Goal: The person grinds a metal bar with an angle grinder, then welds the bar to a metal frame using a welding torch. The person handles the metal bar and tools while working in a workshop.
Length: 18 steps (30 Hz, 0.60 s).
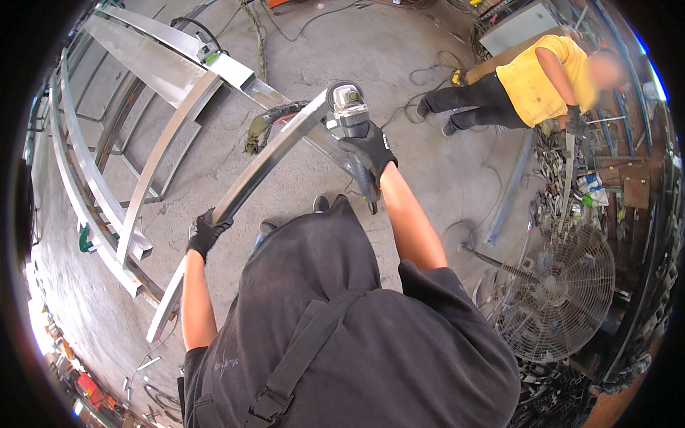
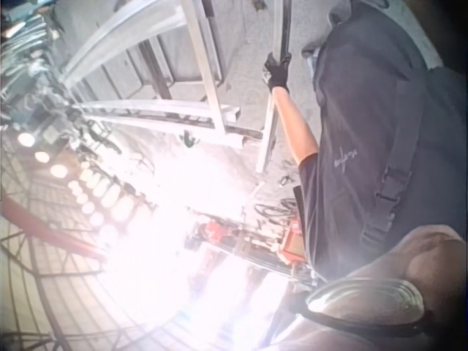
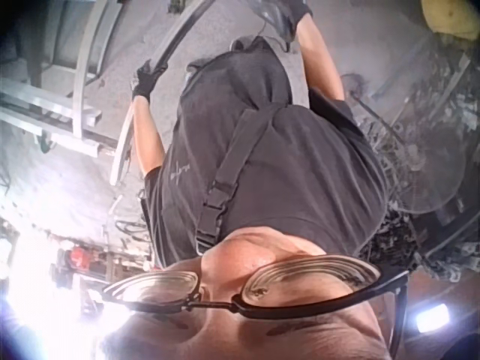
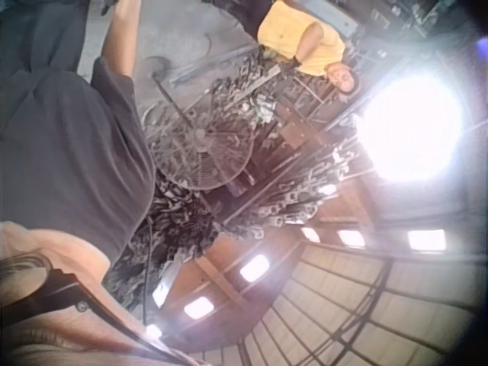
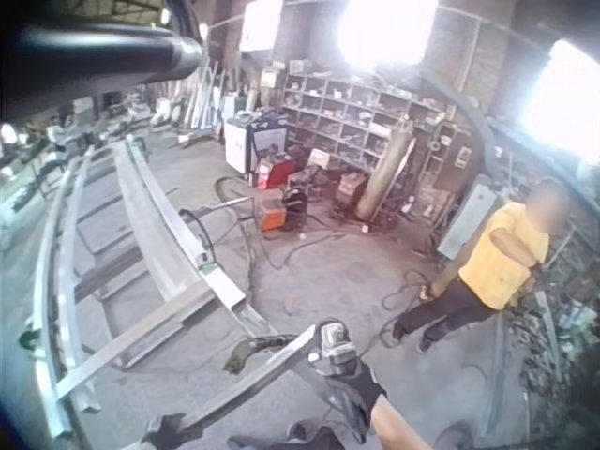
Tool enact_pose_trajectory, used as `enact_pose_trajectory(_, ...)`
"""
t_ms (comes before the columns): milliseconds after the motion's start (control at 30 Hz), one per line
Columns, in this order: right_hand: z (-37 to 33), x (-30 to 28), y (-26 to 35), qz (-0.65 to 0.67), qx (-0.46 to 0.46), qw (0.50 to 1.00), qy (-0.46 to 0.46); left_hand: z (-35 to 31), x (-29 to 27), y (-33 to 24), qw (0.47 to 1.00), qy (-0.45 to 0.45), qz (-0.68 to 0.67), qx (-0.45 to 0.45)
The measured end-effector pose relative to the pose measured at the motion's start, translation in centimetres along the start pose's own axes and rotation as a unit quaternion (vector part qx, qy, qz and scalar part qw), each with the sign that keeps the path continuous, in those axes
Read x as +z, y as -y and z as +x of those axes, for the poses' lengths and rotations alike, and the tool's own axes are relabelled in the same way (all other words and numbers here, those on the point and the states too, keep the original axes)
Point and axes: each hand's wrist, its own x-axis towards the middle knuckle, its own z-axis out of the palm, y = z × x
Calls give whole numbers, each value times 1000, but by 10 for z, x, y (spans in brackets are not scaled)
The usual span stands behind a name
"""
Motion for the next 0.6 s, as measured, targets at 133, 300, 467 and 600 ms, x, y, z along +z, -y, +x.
enact_pose_trajectory(133, -5, -7, 7, -2, 40, 999, 7, -26, 18, -20, 995, -89, 43, 15)
enact_pose_trajectory(300, -13, -14, 7, -91, 51, 994, 26, -25, 15, -21, 997, -28, 65, 41)
enact_pose_trajectory(467, -24, -14, 0, -57, 60, 996, 45, -35, 29, -31, 991, -1, 128, 23)
enact_pose_trajectory(600, -32, -14, -6, -59, 73, 995, 36, -42, 50, -35, 982, -35, 183, 21)
